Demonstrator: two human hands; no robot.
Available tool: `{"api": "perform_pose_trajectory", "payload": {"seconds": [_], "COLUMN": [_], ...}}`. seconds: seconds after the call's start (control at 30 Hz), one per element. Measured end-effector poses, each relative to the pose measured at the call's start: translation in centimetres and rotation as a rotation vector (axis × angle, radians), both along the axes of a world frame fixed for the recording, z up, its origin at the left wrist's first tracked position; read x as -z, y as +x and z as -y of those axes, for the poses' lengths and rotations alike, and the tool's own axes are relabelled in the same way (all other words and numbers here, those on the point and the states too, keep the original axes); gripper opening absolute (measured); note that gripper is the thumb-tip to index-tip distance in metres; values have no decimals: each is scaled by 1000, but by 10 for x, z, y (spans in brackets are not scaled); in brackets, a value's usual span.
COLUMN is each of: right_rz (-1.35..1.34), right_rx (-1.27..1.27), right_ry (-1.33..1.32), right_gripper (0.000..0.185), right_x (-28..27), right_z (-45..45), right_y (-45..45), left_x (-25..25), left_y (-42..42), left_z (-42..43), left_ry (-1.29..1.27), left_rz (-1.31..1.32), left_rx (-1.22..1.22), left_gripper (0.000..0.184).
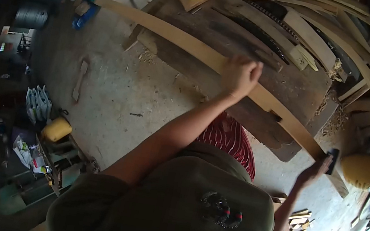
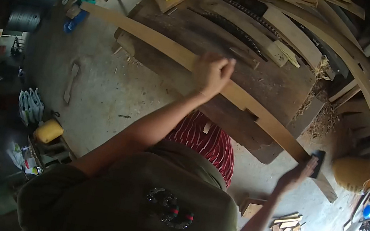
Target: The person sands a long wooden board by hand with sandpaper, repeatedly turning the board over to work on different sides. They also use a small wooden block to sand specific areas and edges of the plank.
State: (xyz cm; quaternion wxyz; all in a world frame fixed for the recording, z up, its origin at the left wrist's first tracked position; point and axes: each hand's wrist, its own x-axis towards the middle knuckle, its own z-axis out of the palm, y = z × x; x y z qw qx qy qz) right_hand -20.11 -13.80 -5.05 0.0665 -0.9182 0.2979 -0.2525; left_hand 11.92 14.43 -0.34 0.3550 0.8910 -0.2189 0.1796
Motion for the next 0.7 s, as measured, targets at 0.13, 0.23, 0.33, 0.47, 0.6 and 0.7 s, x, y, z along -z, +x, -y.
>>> {"api": "perform_pose_trajectory", "payload": {"seconds": [0.13, 0.23, 0.33, 0.47, 0.6, 0.7], "right_rz": [15, 221, -49, -83, -5, -44], "right_rx": [78, 184, -152, -224, 221, 18], "right_ry": [-85, 399, 114, 142, 62, -60], "right_gripper": [45, 44, 46, 45, 43, 57], "right_x": [1, -4, -15, -33, -17, -3], "right_z": [74, 12, -99, -94, -21, -91], "right_y": [-6, 46, 104, 103, 66, 110], "left_x": [-1, -26, -40, -40, -11, -5], "left_y": [-22, -5, 46, 99, 122, 124], "left_z": [13, -36, -106, -192, -229, -224], "left_ry": [-120, -138, 169, 465, 531, 516], "left_rz": [-223, -66, 27, -34, -4, 49], "left_rx": [320, 457, 431, 395, 376, 356], "left_gripper": [22, 23, 51, 74, 71, 63]}}
